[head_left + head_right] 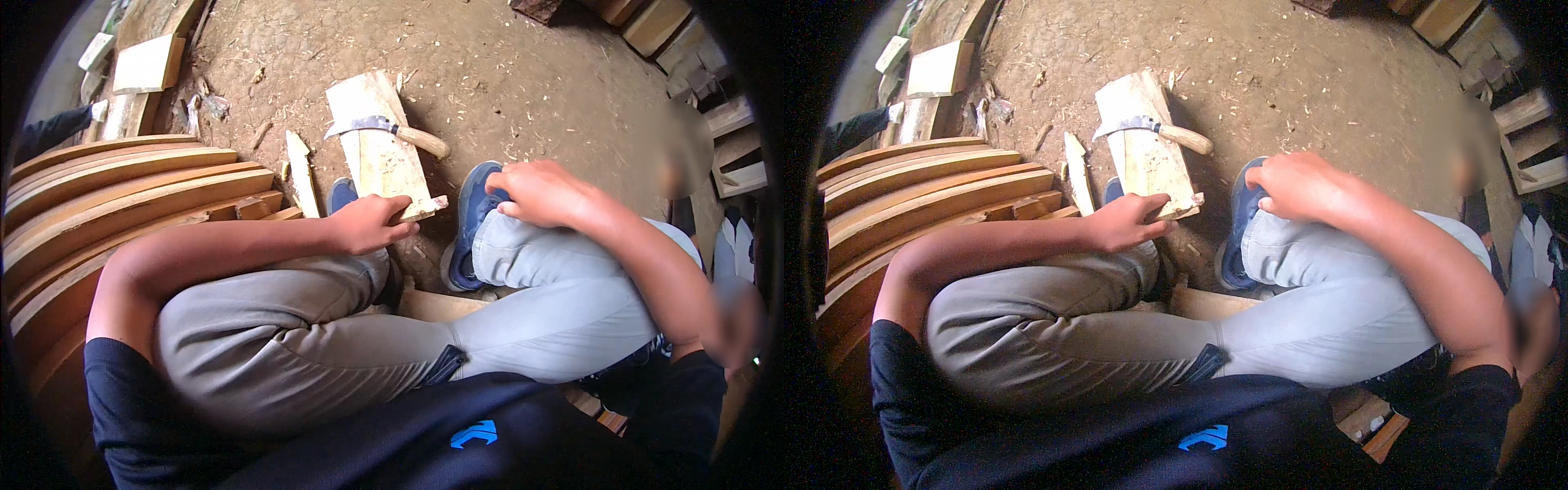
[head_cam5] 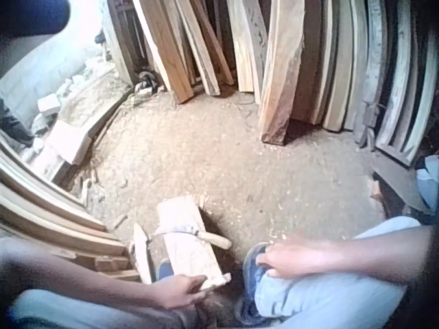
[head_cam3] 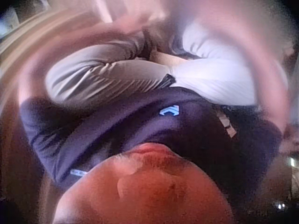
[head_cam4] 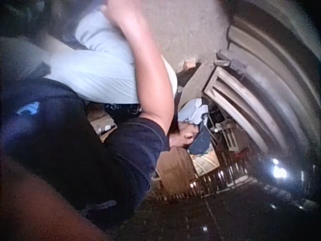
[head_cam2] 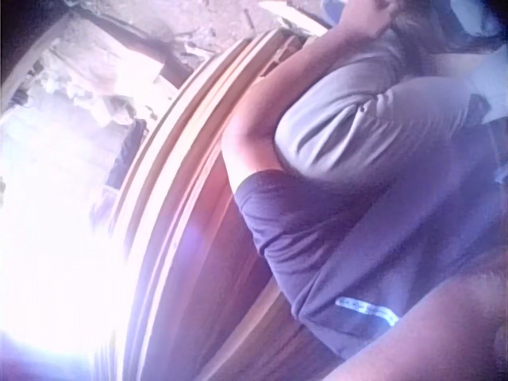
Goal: The person sits on the floor and uses a knife to carve a small wooden piece, repeatedly shaving off thin strips. The person holds the wood with the left hand and the knife with the right hand, working on the same piece throughout the clip.
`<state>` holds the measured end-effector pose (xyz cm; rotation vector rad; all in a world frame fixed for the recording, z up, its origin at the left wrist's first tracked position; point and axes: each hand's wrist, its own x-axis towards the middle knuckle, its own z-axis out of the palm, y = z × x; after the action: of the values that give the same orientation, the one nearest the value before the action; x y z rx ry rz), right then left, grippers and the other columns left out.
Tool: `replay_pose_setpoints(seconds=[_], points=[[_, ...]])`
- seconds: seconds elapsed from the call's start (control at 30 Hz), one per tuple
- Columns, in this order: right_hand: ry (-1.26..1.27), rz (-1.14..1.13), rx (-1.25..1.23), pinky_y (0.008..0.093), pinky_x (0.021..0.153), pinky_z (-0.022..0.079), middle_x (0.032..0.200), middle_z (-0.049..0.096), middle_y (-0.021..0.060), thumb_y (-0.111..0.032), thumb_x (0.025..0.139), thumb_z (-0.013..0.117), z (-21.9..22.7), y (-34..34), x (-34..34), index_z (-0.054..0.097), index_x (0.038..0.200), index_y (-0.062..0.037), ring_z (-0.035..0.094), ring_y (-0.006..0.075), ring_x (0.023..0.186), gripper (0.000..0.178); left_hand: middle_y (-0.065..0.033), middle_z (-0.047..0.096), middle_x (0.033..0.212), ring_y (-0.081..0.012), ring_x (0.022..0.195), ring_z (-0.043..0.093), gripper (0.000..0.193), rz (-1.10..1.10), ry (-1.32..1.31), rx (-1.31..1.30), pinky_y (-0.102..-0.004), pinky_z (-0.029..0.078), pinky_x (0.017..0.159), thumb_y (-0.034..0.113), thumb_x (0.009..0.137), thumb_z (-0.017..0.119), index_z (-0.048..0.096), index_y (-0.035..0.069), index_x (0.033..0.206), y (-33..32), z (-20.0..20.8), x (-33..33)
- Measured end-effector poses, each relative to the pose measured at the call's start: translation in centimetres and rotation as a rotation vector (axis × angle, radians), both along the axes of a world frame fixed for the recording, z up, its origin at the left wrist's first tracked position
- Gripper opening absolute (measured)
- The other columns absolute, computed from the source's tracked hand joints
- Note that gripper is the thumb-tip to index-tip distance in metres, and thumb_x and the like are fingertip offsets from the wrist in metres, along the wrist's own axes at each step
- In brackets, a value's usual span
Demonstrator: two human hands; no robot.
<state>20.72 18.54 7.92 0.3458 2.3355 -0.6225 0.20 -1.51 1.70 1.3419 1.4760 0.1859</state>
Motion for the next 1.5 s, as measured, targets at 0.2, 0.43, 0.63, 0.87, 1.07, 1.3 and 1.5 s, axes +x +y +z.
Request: replay_pose_setpoints(seconds=[0.2,0.43,0.63,0.87,1.07,1.3,1.5], points=[[0.147,0.007,-0.078,0.0463,0.089,0.05,0.106,0.066,0.0203,-0.026,0.089,0.065,0.6,2.5,-1.3,0.06,0.118,-0.0034,0.064,0.0374,0.102,0.037,-0.0278,0.062,0.08,-0.045,0.083,0.062,0.051,-0.109,-0.02,-0.008,-0.0502,0.046,0.075,0.049,0.099,0.048,0.052,-0.002,0.099,-0.9,-0.2,-0.9],[0.106,0.07,0.071,0.0475,0.091,0.05,0.113,0.063,0.0261,-0.033,0.092,0.062,1.1,6.4,-6.8,0.052,0.125,0.0008,0.062,0.04,0.106,0.048,-0.0277,0.062,0.08,-0.0453,0.083,0.062,0.056,-0.068,-0.019,0.005,-0.0507,0.046,0.076,0.054,0.1,0.041,0.051,-0.002,0.099,0.7,-0.6,-1.4],[0.174,0.147,-0.078,0.0488,0.08,0.052,0.11,0.065,0.0277,-0.056,0.075,0.076,-6.2,2.8,-14.4,0.048,0.126,0.0035,0.065,0.0385,0.099,0.082,-0.0263,0.065,0.085,-0.042,0.086,0.064,0.059,-0.01,0.035,-0.037,-0.0496,0.049,0.077,0.055,0.097,0.043,0.061,-0.001,0.107,-1.0,-1.0,-1.2],[0.096,-0.133,0.092,0.0526,0.093,0.047,0.121,0.061,0.0256,-0.059,0.074,0.073,-9.2,1.4,-17.4,0.021,0.147,-0.0016,0.061,0.0406,0.108,0.107,-0.0092,0.055,0.06,-0.0214,0.057,0.055,0.043,-0.005,-0.108,-0.038,-0.039,0.044,0.057,0.041,0.097,0.051,0.055,0.001,0.082,-1.1,-3.4,-1.4],[-0.555,-0.04,0.33,0.0573,0.091,0.047,0.121,0.063,0.0207,-0.065,0.082,0.061,-9.2,1.9,-21.4,0.037,0.141,-0.0026,0.062,0.0397,0.108,0.089,-0.0026,0.059,0.068,-0.0105,0.063,0.054,0.034,0.091,-0.241,-0.215,-0.0298,0.045,0.058,0.032,0.097,0.053,0.064,-0.001,0.096,0.6,-0.9,-1.5],[0.438,-0.084,0.09,0.0516,0.076,0.052,0.112,0.066,0.0227,-0.04,0.094,0.048,-8.3,4.3,-14.8,0.067,0.107,-0.0025,0.066,0.039,0.097,0.044,-0.0046,0.062,0.075,-0.0121,0.072,0.057,0.035,0.118,-0.278,-0.126,-0.0308,0.047,0.066,0.031,0.1,0.049,0.063,-0.001,0.091,0.6,-1.6,-2.6],[0.314,-0.3,0.103,0.0521,0.091,0.049,0.139,0.046,0.0311,-0.044,0.088,0.055,-6.5,1.8,-13.6,0.009,0.154,-0.0009,0.059,0.0411,0.116,0.091,-0.0043,0.059,0.07,-0.0123,0.065,0.054,0.039,0.198,-0.186,-0.138,-0.0311,0.046,0.06,0.036,0.098,0.055,0.063,-0.001,0.091,2.0,-2.1,-2.8]])
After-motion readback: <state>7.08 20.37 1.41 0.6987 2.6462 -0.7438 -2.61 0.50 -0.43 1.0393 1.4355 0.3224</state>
